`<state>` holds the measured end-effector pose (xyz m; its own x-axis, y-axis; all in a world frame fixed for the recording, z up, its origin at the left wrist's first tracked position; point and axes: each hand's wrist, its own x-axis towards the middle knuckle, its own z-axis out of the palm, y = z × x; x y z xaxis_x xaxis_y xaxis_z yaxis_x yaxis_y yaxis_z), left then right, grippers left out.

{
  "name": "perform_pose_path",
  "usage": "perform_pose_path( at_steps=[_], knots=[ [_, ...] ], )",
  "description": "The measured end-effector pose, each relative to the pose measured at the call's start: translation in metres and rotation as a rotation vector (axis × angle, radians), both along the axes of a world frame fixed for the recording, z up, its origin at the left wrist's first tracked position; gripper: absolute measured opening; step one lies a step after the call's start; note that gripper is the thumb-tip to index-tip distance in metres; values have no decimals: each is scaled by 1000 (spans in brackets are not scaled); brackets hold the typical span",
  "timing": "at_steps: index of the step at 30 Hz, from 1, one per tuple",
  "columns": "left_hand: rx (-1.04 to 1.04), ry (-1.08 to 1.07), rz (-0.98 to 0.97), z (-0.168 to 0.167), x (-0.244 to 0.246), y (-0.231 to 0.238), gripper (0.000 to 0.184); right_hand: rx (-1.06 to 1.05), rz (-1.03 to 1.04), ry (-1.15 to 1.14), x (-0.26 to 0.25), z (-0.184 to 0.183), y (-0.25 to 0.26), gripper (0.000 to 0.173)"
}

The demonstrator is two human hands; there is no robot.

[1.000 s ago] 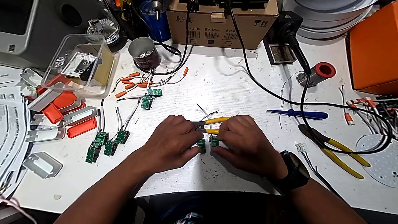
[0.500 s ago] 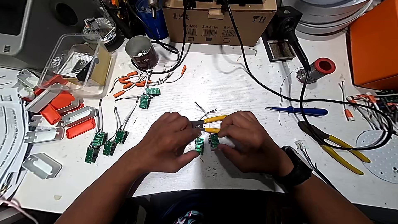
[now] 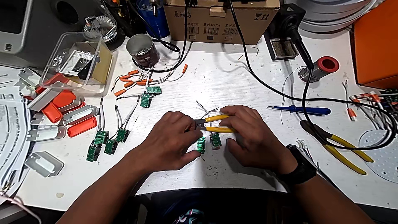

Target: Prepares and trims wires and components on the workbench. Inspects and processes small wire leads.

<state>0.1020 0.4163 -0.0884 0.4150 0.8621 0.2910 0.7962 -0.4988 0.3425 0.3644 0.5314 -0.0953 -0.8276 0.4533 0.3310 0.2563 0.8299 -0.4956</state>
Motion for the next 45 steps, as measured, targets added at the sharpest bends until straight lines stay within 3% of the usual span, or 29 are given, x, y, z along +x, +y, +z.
perform_pose_path(
  at_steps=[20,27,33,45],
  knots=[
    [19,11,5,-1,0,0,39,-204,-3,6,2,-1,6,24],
    [24,0,2,-3,0,1,40,-20,52,-28,-3,-7,1,25],
    [20,-11,0,-3,0,0,40,-96,71,44,-4,-4,-1,32],
    [20,-23,9,-6,-1,2,44,74,83,1,-11,-5,-6,32]
  ],
)
